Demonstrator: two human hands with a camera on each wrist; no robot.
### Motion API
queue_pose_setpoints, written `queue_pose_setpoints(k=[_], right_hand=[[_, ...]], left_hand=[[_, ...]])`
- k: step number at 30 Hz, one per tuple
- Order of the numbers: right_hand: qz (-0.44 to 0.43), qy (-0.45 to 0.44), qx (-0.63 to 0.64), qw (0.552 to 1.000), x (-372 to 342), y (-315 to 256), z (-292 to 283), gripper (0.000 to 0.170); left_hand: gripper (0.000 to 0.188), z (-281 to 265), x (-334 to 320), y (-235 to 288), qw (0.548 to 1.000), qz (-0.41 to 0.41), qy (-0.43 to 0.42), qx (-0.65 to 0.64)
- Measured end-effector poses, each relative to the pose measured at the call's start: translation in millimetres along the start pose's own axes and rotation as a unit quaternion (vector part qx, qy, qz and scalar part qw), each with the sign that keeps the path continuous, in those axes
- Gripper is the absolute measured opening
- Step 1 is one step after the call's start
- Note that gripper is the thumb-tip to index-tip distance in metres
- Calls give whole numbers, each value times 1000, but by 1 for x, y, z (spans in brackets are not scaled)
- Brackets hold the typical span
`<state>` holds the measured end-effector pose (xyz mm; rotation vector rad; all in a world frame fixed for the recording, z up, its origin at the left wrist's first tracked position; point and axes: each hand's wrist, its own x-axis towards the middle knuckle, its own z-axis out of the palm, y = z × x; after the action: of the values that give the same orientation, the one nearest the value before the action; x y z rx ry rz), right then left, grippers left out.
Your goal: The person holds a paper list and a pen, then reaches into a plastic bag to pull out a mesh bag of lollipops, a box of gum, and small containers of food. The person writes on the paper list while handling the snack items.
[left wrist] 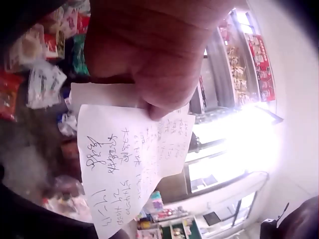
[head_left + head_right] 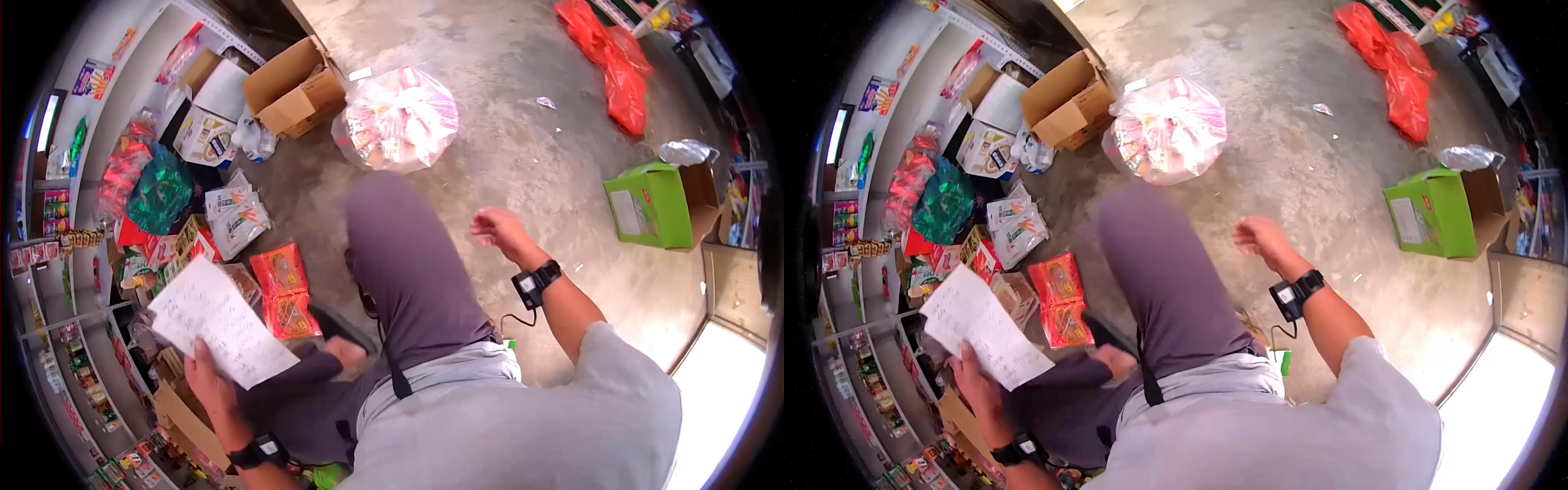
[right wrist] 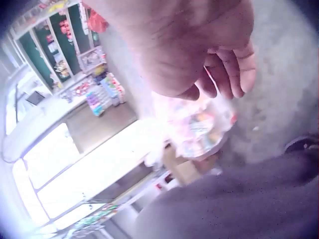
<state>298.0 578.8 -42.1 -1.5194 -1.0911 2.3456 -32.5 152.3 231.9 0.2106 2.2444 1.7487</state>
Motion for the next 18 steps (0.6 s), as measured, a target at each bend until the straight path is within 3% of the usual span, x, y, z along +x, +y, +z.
queue_pose_setpoints(k=[3,6,9,11,15,18], right_hand=[[-150,-2,104,983,-70,-46,-4,28],[-241,-122,72,960,-167,-92,21,38],[-274,-184,18,944,-224,-82,74,57],[-253,-216,20,943,-225,-54,107,57],[-106,-199,243,943,-224,-26,129,52],[-73,-206,287,933,-211,-8,122,51]], left_hand=[[39,48,-9,-1,996,18,-74,-52],[33,107,-22,-2,978,-17,-189,-89],[31,165,-43,-1,940,-10,-330,-82],[29,196,-56,-2,908,-37,-412,-60],[29,223,-68,-7,850,-46,-520,-65],[42,222,-53,-17,799,-138,-582,-54]])
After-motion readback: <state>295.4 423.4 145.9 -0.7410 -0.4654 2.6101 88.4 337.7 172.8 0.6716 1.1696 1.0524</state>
